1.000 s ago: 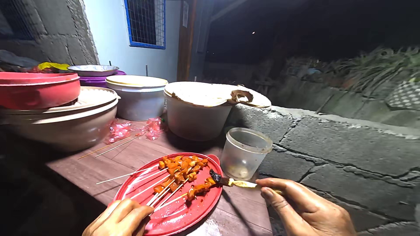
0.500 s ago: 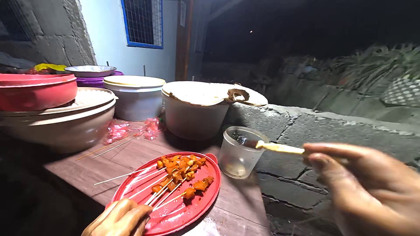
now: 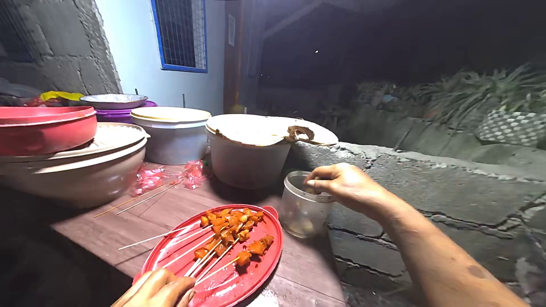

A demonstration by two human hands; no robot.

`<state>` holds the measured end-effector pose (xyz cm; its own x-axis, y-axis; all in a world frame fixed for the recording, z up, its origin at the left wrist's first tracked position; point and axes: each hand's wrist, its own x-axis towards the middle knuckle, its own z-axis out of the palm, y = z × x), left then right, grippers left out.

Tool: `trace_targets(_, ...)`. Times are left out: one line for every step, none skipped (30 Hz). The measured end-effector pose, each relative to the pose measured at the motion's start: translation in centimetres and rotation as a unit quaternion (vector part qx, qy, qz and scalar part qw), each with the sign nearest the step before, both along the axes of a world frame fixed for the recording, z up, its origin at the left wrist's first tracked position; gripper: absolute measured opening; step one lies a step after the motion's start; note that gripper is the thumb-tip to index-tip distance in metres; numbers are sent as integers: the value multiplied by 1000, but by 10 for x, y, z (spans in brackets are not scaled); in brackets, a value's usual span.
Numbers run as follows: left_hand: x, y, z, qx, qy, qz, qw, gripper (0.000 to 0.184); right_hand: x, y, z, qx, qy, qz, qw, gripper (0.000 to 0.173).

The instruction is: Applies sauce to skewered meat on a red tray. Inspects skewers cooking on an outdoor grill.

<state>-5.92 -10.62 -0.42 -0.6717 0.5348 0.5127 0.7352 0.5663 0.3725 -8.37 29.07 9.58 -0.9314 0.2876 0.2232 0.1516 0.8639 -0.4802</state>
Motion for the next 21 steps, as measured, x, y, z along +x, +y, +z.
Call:
trace_targets(0, -1, 0, -3, 1, 2, 1000, 21, 6, 5, 0, -34, 27, 8, 999, 14)
trace_targets(0, -1, 0, -4, 3, 4, 1000, 21, 13, 10, 0, -52, 63, 8, 997, 14)
trace_targets(0, -2, 0, -4, 4, 5, 1000, 21, 21, 15, 0, -56, 103, 0, 993, 14)
trace_targets(-1, -2, -1, -3, 5, 6, 1000, 22, 32, 16, 2, -54, 144, -16, 988, 14)
trace_targets(-1, -2, -2, -1, 6, 6, 1000, 22, 44, 17, 6, -52, 181, -33, 982, 15)
trace_targets(-1, -3, -3, 0, 6, 9, 1000, 22, 55, 16, 9, -54, 221, -47, 973, 16)
trace_targets(-1, -3, -4, 1, 6, 11, 1000, 23, 67, 15, 11, -61, 258, -55, 963, 16)
trace_targets(-1, -3, -5, 2, 8, 14, 1000, 23, 77, 14, 13, -71, 295, -56, 951, 16)
trace_targets(0, -3, -6, 2, 9, 16, 1000, 23, 86, 12, 13, -88, 328, -49, 939, 16)
trace_targets(0, -3, -7, 3, 12, 18, 1000, 23, 94, 6, 12, -103, 349, -37, 931, 16)
trace_targets(0, -3, -7, 4, 13, 21, 1000, 23, 103, -2, 10, -116, 357, -20, 927, 16)
trace_targets(1, -2, -7, 6, 12, 22, 1000, 23, 109, -13, 7, -124, 357, 0, 926, 16)
trace_targets(1, -2, -7, 9, 10, 23, 1000, 23, 114, -25, 0, -133, 347, 19, 928, 18)
trace_targets(2, -2, -7, 10, 8, 24, 1000, 23, 115, -37, -8, -137, 336, 35, 931, 19)
trace_targets(2, -1, -7, 11, 6, 23, 1000, 23, 114, -49, -18, -138, 320, 47, 936, 19)
trace_targets(3, -1, -7, 12, 5, 20, 1000, 23, 111, -60, -29, -136, 305, 55, 941, 18)
trace_targets(3, -2, -7, 13, 6, 18, 1000, 23, 108, -69, -42, -126, 287, 62, 948, 17)
trace_targets(4, -2, -8, 12, 9, 18, 1000, 22, 105, -76, -54, -107, 269, 64, 955, 17)
trace_targets(4, -3, -8, 13, 12, 17, 1000, 22, 104, -82, -64, -86, 256, 64, 961, 19)
trace_targets(4, -3, -8, 13, 14, 17, 1000, 22, 105, -89, -69, -71, 250, 69, 963, 20)
trace_targets(4, -3, -8, 13, 15, 20, 1000, 22, 108, -96, -69, -64, 248, 78, 963, 20)
